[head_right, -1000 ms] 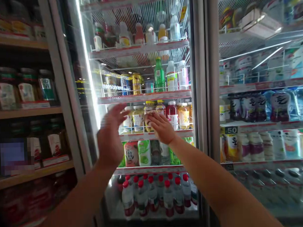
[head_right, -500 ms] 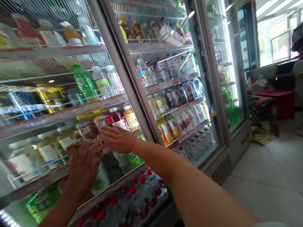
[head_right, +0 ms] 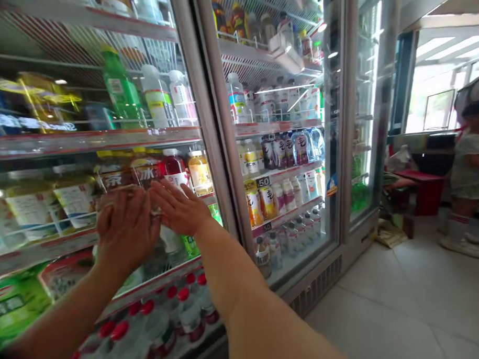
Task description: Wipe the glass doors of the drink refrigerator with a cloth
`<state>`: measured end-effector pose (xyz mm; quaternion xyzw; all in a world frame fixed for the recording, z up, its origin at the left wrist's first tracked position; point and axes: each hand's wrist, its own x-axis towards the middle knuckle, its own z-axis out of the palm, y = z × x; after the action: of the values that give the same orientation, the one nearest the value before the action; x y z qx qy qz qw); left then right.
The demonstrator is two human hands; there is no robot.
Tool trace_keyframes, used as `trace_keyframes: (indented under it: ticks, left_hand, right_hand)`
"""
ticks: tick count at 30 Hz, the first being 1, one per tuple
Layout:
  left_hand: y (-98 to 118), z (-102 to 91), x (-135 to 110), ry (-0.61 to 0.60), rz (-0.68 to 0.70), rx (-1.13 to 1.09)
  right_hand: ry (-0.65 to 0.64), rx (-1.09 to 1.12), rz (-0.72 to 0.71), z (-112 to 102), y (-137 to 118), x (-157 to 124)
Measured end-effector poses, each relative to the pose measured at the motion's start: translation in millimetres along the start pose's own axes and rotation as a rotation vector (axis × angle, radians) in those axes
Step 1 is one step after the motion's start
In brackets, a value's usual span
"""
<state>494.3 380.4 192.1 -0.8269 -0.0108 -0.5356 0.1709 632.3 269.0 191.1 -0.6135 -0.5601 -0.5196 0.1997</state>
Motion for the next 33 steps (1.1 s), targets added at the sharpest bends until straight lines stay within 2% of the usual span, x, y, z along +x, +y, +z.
trace_keyframes:
  ticks: [2,4,7,9,11,13,15,18,21,23,26,28,30,33]
  left_hand:
    - [-17.4,-6.4,-3.9,-0.055,0.064,0.002]
    - [-38.6,-19.3,-9.6,-0.055,0.057,0.029]
    - [-63.2,-43.7,-20.6,0.036,-0.109,0.093]
    - [-69.4,-55.9,-26.5,0.055,-0.211,0.127]
    - [-67.4,-59.8,-28.2,0.069,-0.266,0.168]
    - [-58.6,-54.8,-24.4,0.082,-0.242,0.197]
    - [-45.3,-44.1,-16.3,0.044,-0.136,0.189]
    - [-25.4,-27.9,-1.6,-0.084,0.067,0.138]
    - [-21.2,-23.4,9.4,-0.133,0.166,0.115]
    - [-30.0,-28.3,13.6,-0.088,0.135,0.138]
    - [-47.1,-40.5,16.7,0.073,-0.057,0.193]
    - [-51.4,-45.6,16.9,0.12,-0.133,0.217]
    - [-47.3,-45.5,15.3,0.09,-0.116,0.231]
    - [-33.3,-37.9,10.0,-0.013,-0.013,0.226]
  right_hand:
    - [-0.019,0.003,0.001,0.9,0.5,-0.7]
    - [-0.025,0.023,0.006,2.8,0.7,-1.4]
    - [0.013,0.065,-0.001,7.6,0.8,-2.8]
    - [0.049,0.083,-0.008,11.4,0.8,-4.0]
    - [0.076,0.092,-0.014,14.5,0.7,-4.8]
    - [0.09,0.1,-0.016,16.4,0.6,-5.2]
    - [0.092,0.11,-0.018,17.0,0.5,-5.2]
    - [0.102,0.119,-0.024,17.1,0.4,-4.8]
    - [0.126,0.124,-0.029,17.5,0.4,-4.6]
    - [0.137,0.127,-0.029,17.6,0.4,-4.7]
    - [0.147,0.129,-0.039,17.9,0.4,-4.9]
    - [0.16,0.127,-0.051,18.3,0.2,-5.0]
    - [0.172,0.127,-0.054,18.8,0.0,-5.0]
    - [0.183,0.143,-0.044,19.5,-0.2,-5.3]
